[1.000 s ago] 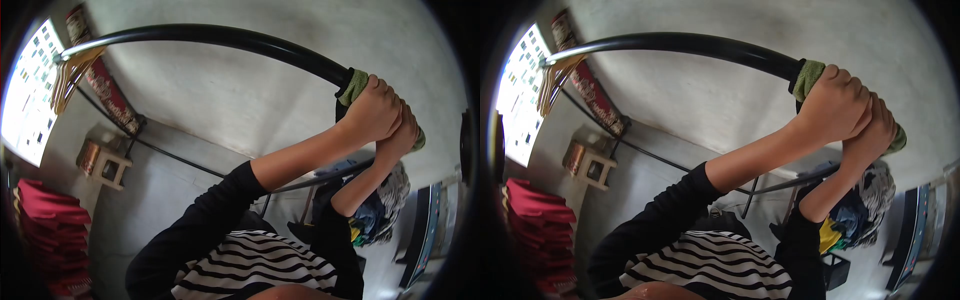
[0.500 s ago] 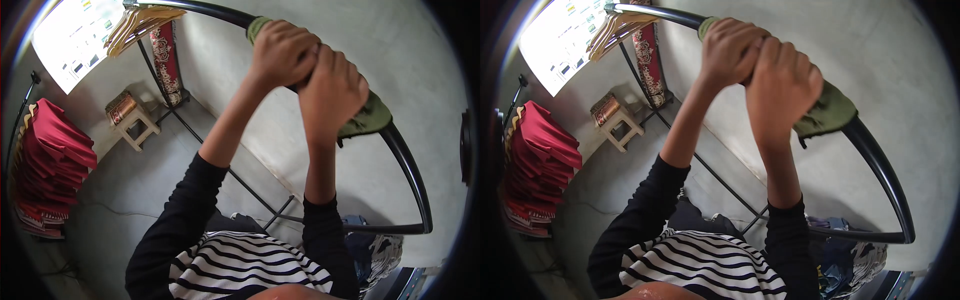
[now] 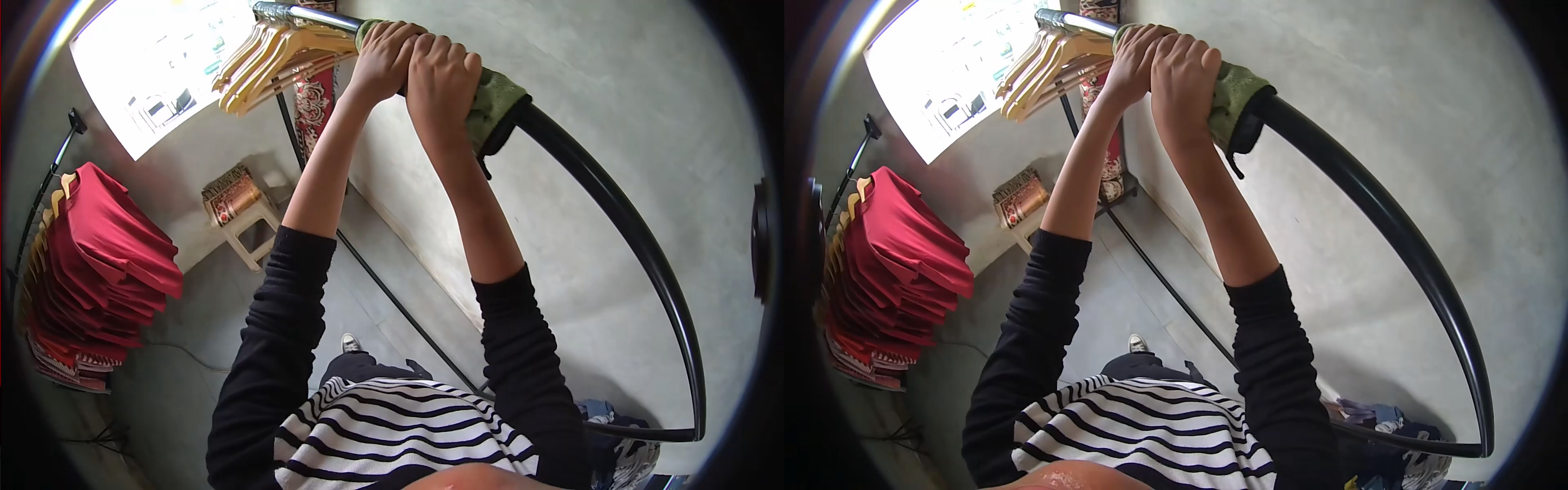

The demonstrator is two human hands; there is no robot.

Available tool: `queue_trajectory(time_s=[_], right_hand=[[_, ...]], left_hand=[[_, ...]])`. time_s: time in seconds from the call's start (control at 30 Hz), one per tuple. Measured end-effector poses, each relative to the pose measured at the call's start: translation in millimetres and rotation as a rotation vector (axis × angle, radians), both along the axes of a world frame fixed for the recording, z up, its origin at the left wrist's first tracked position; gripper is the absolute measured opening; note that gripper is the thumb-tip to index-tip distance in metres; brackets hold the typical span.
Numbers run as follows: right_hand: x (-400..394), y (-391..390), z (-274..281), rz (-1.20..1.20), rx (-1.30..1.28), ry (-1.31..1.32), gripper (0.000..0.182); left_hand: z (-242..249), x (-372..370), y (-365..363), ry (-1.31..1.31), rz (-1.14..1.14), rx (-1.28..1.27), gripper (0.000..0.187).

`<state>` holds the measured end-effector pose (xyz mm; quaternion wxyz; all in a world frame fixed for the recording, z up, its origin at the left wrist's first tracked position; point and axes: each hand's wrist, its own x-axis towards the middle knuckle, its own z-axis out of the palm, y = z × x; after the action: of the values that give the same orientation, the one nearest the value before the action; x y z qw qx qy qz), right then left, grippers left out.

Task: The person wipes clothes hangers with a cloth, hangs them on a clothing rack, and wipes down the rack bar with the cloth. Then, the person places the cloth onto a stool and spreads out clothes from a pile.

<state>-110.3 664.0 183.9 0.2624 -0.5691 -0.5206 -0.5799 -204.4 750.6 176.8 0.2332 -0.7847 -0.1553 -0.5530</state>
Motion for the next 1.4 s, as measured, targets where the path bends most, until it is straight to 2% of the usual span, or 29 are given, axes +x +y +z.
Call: queue_trajectory(time_s=[0.2, 0.27, 0.43, 0.5, 0.6, 0.8, 0.9, 0.97, 1.0, 1.07, 1.1, 1.17, 1.2, 1.23, 1.27, 1.3, 1.37, 1.4], right_hand=[[-65, 84, 1, -0.055, -0.014, -0.02, 0.013], [-84, 108, 2, -0.098, -0.107, -0.011, 0.025], [-115, 159, 2, -0.064, -0.144, 0.028, 0.024], [-123, 171, 3, -0.035, -0.077, 0.026, 0.015], [-131, 187, 0, -0.03, -0.075, 0.011, 0.018], [-126, 177, -5, -0.024, -0.097, -0.045, 0.029], [-117, 164, -8, -0.025, -0.065, -0.102, 0.035], [-112, 153, -11, 0.132, -0.035, -0.066, 0.037], [-109, 145, -14, 0.132, -0.047, -0.059, 0.037], [-104, 123, -29, 0.626, 0.031, 0.059, 0.038], [-107, 104, -46, 0.731, -0.136, 0.214, 0.043], [-112, 67, -79, 0.828, -0.224, 0.432, 0.043], [-110, 51, -95, 0.877, -0.258, 0.45, 0.035], [-109, 42, -124, 0.789, -0.361, 0.474, 0.035], [-109, 34, -156, 0.698, -0.464, 0.496, 0.035], [-107, 22, -180, 0.784, -0.491, 0.558, 0.034], [-103, -16, -205, 0.861, -0.604, 0.728, 0.035], [-100, -34, -212, 0.85, -0.691, 0.836, 0.036]], left_hand=[[-3, -61, 77, 0.002, 0.003, 0.083, 0.031], [-3, -78, 100, -0.003, 0.044, 0.09, 0.032], [-5, -110, 148, 0.019, 0.105, 0.033, 0.038], [-7, -119, 165, 0.043, 0.141, 0.01, 0.038], [-8, -133, 182, 0.076, 0.161, 0.002, 0.037], [-15, -129, 162, 0.021, 0.185, -0.127, 0.043], [-14, -133, 141, 0.107, 0.271, -0.132, 0.041], [-16, -136, 133, 0.113, 0.153, -0.049, 0.042], [-18, -140, 131, 0.143, 0.052, -0.021, 0.04], [-31, -139, 88, -0.268, -0.261, -0.647, 0.04], [-59, -143, 89, -0.31, -0.091, -0.523, 0.043], [-118, -137, 73, -0.943, -0.671, -1.191, 0.047], [-138, -141, 46, -0.98, -0.894, -1.474, 0.053], [-156, -146, 14, -1.002, -1.127, -1.753, 0.059], [-194, -150, 3, -0.8, -1.631, -1.741, 0.067], [-229, -150, -7, -0.547, -2.123, -1.649, 0.075], [-227, -128, -66, -0.787, -1.909, -1.613, 0.082], [-235, -125, -85, -0.996, -1.76, -1.728, 0.079]])
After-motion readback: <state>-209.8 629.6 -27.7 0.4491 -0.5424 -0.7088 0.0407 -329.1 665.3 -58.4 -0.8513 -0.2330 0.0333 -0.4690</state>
